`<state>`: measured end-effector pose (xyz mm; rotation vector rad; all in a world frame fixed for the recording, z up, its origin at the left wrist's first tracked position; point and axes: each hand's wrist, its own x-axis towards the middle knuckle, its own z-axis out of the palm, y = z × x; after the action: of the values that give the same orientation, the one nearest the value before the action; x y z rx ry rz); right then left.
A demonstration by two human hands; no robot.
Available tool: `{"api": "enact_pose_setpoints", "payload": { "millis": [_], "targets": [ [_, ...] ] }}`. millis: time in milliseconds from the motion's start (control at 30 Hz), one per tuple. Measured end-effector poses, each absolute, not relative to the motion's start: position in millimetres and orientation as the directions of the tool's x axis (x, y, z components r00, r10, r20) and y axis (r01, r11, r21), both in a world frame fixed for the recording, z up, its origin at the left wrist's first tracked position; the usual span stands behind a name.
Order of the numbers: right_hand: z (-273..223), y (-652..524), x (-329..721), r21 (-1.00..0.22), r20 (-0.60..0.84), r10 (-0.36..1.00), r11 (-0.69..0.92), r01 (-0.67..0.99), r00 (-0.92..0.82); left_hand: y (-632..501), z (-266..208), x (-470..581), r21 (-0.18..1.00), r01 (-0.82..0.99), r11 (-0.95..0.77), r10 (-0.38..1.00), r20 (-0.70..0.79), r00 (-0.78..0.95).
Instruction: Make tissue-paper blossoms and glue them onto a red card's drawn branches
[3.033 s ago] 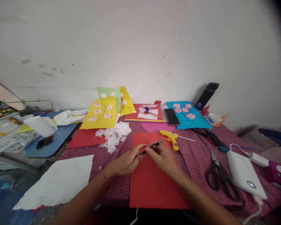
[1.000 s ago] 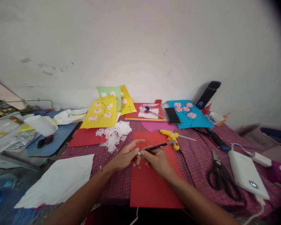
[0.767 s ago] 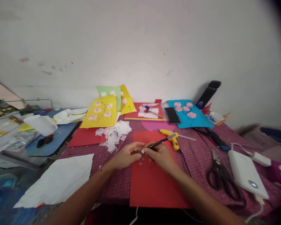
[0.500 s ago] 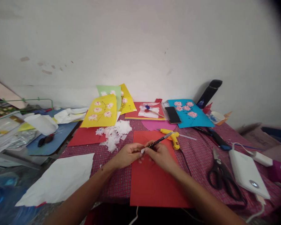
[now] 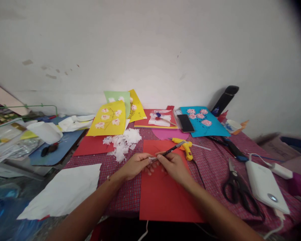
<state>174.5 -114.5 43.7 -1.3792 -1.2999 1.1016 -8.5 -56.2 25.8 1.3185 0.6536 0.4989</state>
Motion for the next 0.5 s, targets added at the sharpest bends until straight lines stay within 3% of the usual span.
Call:
{"api": "enact_pose_setpoints", "payload": {
  "millis": [167,333,500],
  "targets": [
    [46,-116,179,-0.984,-0.035,0.993,-0.053,0.170,0.109,-56,23,-7,0.942,-0.002,0.337,0.694,-0.246,0.677],
    [48,-116,198,-0.937,-0.038,0.998,-0.050,0.345,0.041,-54,24,-7,0.890,-0.041,0.454,0.685,-0.319,0.655],
    [48,-119,229,-0.843,-0.104,0.994,-0.071,0.534,-0.032,-53,25,-7,0.891,-0.032,0.453,0.701,-0.334,0.630]
  ]
}}
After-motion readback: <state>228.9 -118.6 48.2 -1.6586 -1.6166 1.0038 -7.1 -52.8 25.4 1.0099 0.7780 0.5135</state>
